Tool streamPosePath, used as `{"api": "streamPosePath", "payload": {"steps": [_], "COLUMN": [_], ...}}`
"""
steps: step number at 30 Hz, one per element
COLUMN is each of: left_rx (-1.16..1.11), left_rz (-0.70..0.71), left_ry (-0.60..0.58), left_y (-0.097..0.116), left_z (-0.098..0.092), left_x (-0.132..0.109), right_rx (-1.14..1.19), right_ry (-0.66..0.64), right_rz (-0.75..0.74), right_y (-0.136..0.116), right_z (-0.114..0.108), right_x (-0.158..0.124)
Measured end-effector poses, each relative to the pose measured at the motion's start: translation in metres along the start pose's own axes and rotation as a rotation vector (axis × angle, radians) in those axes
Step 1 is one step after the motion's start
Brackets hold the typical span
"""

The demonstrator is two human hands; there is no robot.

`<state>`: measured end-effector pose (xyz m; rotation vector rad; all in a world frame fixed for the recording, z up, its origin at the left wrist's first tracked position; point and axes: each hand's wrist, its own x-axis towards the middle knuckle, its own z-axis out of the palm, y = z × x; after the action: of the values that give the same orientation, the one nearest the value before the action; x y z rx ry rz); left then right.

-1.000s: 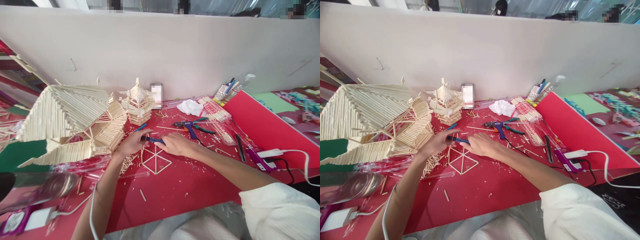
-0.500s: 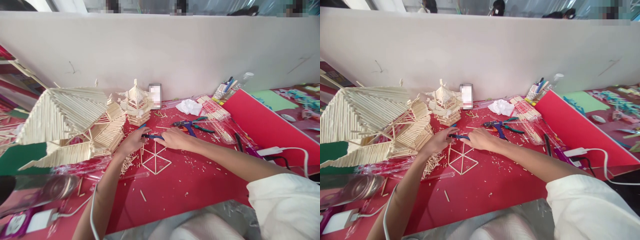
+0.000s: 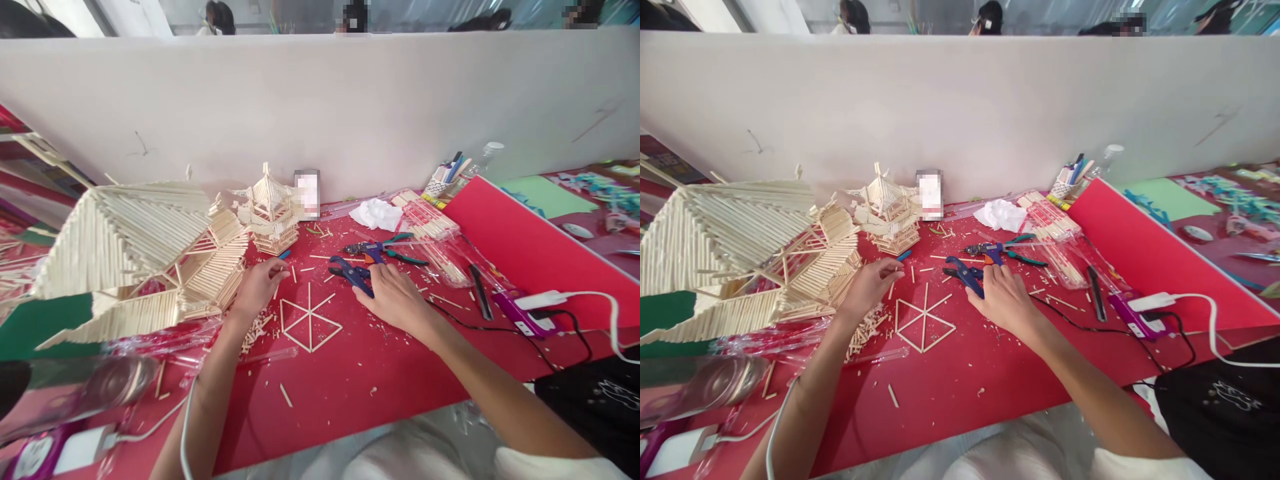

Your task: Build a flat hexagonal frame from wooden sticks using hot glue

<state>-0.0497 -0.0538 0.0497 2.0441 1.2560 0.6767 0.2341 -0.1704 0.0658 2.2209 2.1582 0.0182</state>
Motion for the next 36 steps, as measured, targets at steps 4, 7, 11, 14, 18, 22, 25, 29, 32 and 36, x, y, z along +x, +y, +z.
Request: {"api": "streamPosePath", "payload": {"steps": [4, 7, 11, 14, 18, 22, 25, 29, 32, 36], "left_rx": [0.084, 0.068, -0.010, -0.124, -0.336, -0.538, -0.613, -0.629, -0.595, -0.411], "left_rz": [0.090, 0.075, 0.017, -0.018, -0.017, -0.032, -0.077, -0.116, -0.123, -0.056], "left_ry": [0.000, 0.005, 0.057, 0.105, 0.053, 0.003, 0.050, 0.072, 0.072, 0.079], "left_y": [-0.005, -0.008, -0.008, -0.003, 0.009, 0.018, 0.016, 0.012, 0.010, 0.004], "left_z": [0.006, 0.009, 0.012, 0.013, 0.016, 0.017, 0.016, 0.019, 0.022, 0.016], "left_x": [0.000, -0.001, -0.004, -0.007, -0.009, -0.008, -0.006, -0.004, -0.003, -0.008], "right_rx": [-0.064, -0.086, -0.080, 0.008, 0.489, 0.747, 0.847, 0.961, 1.075, 1.153], "right_ry": [-0.003, -0.008, -0.020, 0.007, -0.016, -0.045, -0.035, -0.070, -0.107, -0.163], "right_rz": [0.089, 0.125, 0.149, 0.050, -0.329, -0.457, -0.492, -0.525, -0.519, -0.498], "right_y": [-0.004, -0.008, -0.009, -0.013, -0.036, -0.065, -0.077, -0.078, -0.075, -0.065], "right_z": [0.019, 0.028, 0.025, 0.008, -0.014, -0.017, -0.013, -0.008, -0.004, 0.001], "right_x": [-0.016, -0.019, -0.020, -0.015, 0.013, 0.051, 0.072, 0.084, 0.086, 0.090]}}
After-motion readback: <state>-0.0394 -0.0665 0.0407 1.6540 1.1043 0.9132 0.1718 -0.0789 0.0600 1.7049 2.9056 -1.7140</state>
